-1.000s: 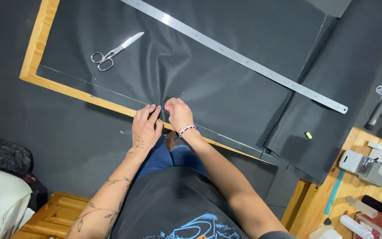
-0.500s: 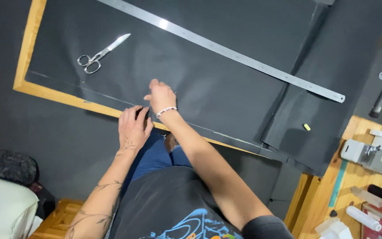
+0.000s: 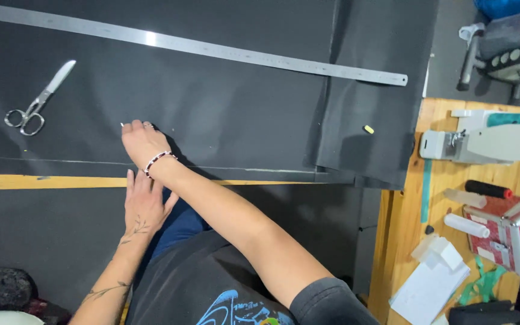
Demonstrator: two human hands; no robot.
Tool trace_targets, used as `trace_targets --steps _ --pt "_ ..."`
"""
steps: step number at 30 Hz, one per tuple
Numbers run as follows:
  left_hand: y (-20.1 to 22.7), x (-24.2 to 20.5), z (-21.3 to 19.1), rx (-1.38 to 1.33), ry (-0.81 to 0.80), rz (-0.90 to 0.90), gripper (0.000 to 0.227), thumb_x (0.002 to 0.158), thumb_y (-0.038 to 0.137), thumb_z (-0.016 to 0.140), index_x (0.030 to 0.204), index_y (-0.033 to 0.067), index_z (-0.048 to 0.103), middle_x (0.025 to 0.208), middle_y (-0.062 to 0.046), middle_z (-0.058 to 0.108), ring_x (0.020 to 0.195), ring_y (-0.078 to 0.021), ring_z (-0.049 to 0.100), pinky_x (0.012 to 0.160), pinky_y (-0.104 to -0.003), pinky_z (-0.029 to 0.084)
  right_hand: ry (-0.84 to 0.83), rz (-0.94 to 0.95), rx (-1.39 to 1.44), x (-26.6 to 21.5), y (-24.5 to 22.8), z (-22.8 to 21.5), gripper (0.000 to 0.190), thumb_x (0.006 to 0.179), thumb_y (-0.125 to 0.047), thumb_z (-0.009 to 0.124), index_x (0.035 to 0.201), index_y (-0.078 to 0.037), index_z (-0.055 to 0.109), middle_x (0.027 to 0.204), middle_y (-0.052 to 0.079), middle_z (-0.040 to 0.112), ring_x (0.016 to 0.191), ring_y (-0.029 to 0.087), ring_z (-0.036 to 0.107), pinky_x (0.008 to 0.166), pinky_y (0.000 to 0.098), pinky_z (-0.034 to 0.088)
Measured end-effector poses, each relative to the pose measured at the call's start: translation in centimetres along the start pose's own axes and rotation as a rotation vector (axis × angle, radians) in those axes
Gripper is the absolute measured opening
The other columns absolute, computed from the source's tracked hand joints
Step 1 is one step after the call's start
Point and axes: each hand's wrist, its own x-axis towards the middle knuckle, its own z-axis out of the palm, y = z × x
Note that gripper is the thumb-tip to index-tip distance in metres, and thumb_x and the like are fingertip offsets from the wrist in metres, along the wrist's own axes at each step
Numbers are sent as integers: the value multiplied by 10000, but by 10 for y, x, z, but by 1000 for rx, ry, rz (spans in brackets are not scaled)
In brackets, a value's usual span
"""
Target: The person uses a pair of scissors to cut a large piece of black fabric laid out on a wooden table. They use a metal ruler to guide the cuts and ensure straight lines, repeatedly adjusting the fabric and ruler as they work.
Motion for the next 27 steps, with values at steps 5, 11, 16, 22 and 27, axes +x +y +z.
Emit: trace_targets --steps 5,11,16,22,27 --pt "10 14 -10 -47 37 -25 603 790 424 735 1216 6 649 1389 -224 567 1398 -369 497 1177 -558 371 -8 15 202 -15 10 -44 188 933 -145 614 1103 -67 627 1044 163 668 1078 420 695 958 521 584" --pt "16 18 -20 -110 50 -64 615 873 392 689 1333 1 574 1418 -213 540 1400 -363 477 1161 -534 371 -12 164 370 -28 8 -89 224 940 -288 651 1113 -149 617 1016 101 686 1054 340 710 951 482 583" --pt "12 8 4 -101 -13 -93 657 813 436 717 1296 8 590 1351 -198 567 1367 -356 508 1198 -538 333 26 131 66 4 -11 -43 313 861 -376 711 958 -100 601 918 105 656 973 343 710 837 505 612" --pt "15 14 1 -115 -45 -120 773 713 399 771 1337 -11 572 1381 -203 550 1406 -361 469 1225 -594 278 327 -33 -274 2 16 7 193 841 -245 690 879 -83 593 799 86 583 873 305 676 718 435 593" --pt "38 31 -26 -111 62 -107 598 830 278 723 1359 57 553 1375 -198 498 1364 -420 463 1150 -663 279 301 -55 119 -111 89 -103 154 955 -242 630 969 -110 709 965 86 700 1038 277 675 936 339 550"
